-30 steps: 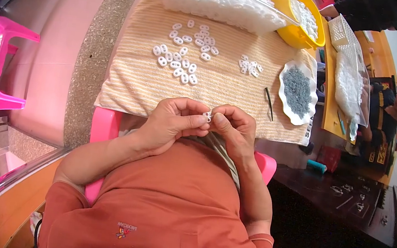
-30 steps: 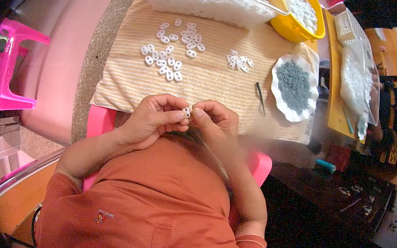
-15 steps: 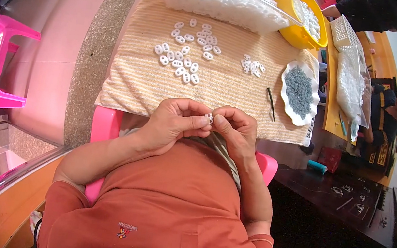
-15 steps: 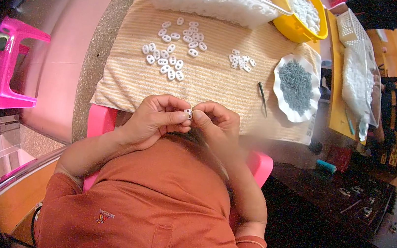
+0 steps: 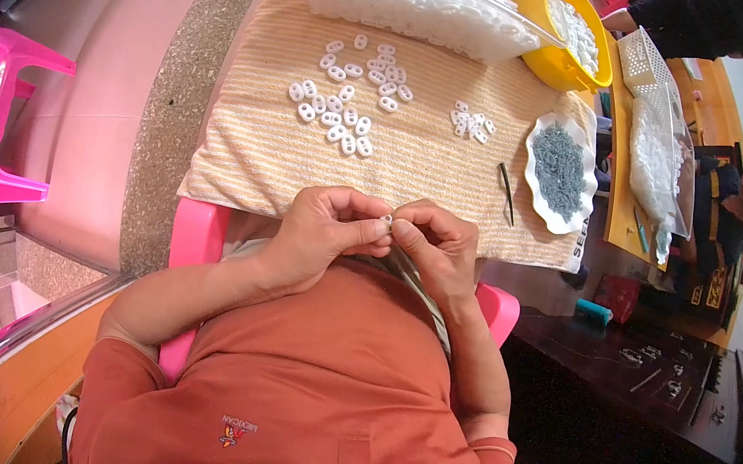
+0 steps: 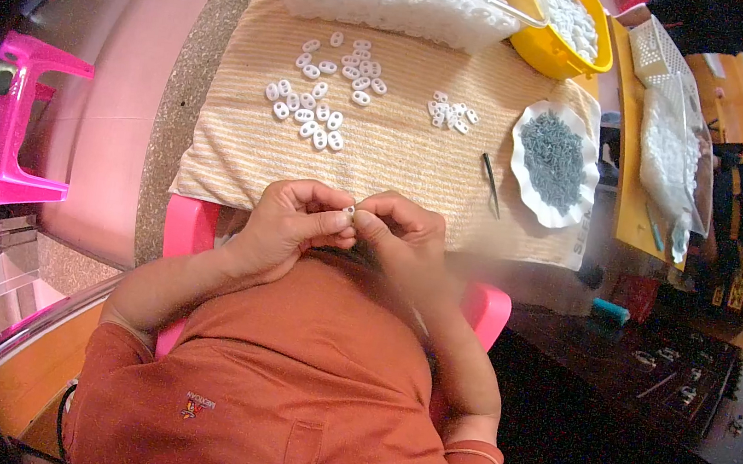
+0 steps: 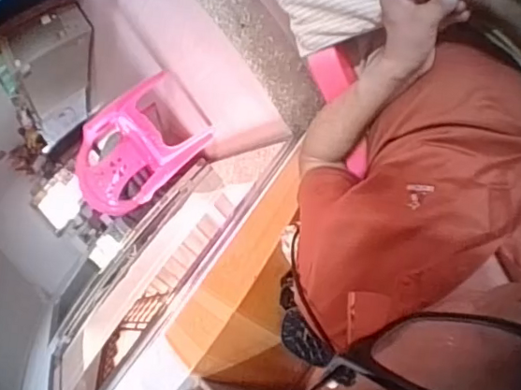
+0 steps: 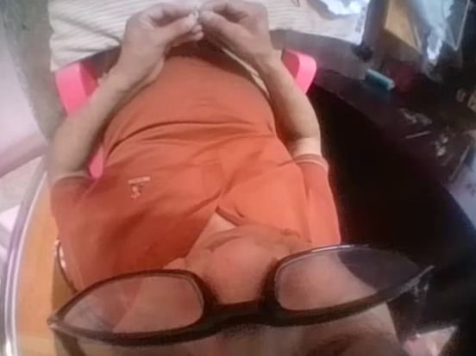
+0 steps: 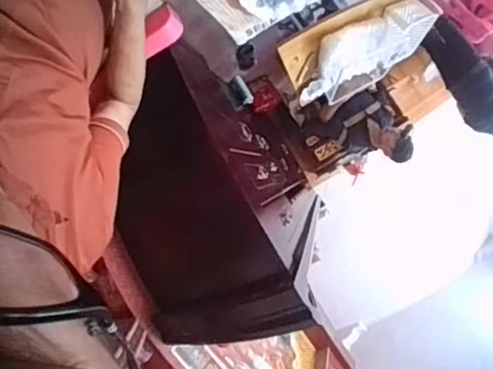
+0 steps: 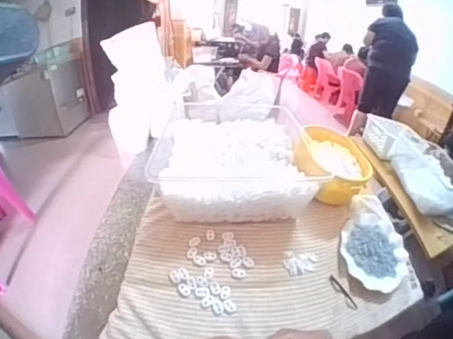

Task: Assembling small white plastic components by manually inserting metal pins into the housings.

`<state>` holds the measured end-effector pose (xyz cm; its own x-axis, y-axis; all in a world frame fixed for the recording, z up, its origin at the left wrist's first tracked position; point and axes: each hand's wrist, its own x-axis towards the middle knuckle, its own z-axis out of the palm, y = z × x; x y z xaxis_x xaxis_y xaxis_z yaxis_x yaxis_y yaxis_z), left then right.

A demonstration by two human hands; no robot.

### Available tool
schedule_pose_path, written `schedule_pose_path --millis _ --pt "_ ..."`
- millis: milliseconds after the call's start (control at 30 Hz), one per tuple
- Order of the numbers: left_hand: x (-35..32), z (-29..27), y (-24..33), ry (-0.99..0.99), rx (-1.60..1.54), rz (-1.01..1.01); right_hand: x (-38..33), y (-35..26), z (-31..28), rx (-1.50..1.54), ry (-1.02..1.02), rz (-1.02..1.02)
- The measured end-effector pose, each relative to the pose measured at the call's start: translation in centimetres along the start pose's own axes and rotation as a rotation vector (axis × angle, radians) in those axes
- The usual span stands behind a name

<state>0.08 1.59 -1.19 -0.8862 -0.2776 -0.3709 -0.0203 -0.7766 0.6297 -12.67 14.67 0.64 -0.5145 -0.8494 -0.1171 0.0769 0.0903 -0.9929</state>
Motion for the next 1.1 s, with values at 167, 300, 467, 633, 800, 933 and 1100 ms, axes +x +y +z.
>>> schedule_pose_path --millis 167,300,467,633,800,933,1100 --pt "0.0 0.0 -0.1 0.009 0.035 0.035 -0.2 -0.4 0.2 -0.080 0.025 0.030" --pt "0.0 0.1 0.3 -0.003 0.018 0.013 -0.2 -0.6 0.5 -0.046 0.057 0.093" --pt "0.1 0.3 0.3 0.003 0.001 0.006 -0.3 -0.5 0.5 0.008 0.064 0.082" --pt "0.1 0.0 0.2 -0.004 -0.004 -0.010 -0.3 -0.6 0.7 0.046 0.080 0.102" --pt "0.1 -0.1 0.4 -0.013 -0.015 -0.001 0.0 -0.6 0.6 0.086 0.098 0.116" --pt "-0.2 0.1 0.8 0.022 -0.046 0.010 0.4 -1.3 0.2 0.157 0.064 0.162" --pt "-0.8 -0.2 0.9 0.017 -0.078 0.065 2.7 -2.2 -0.2 -0.267 0.001 -0.038"
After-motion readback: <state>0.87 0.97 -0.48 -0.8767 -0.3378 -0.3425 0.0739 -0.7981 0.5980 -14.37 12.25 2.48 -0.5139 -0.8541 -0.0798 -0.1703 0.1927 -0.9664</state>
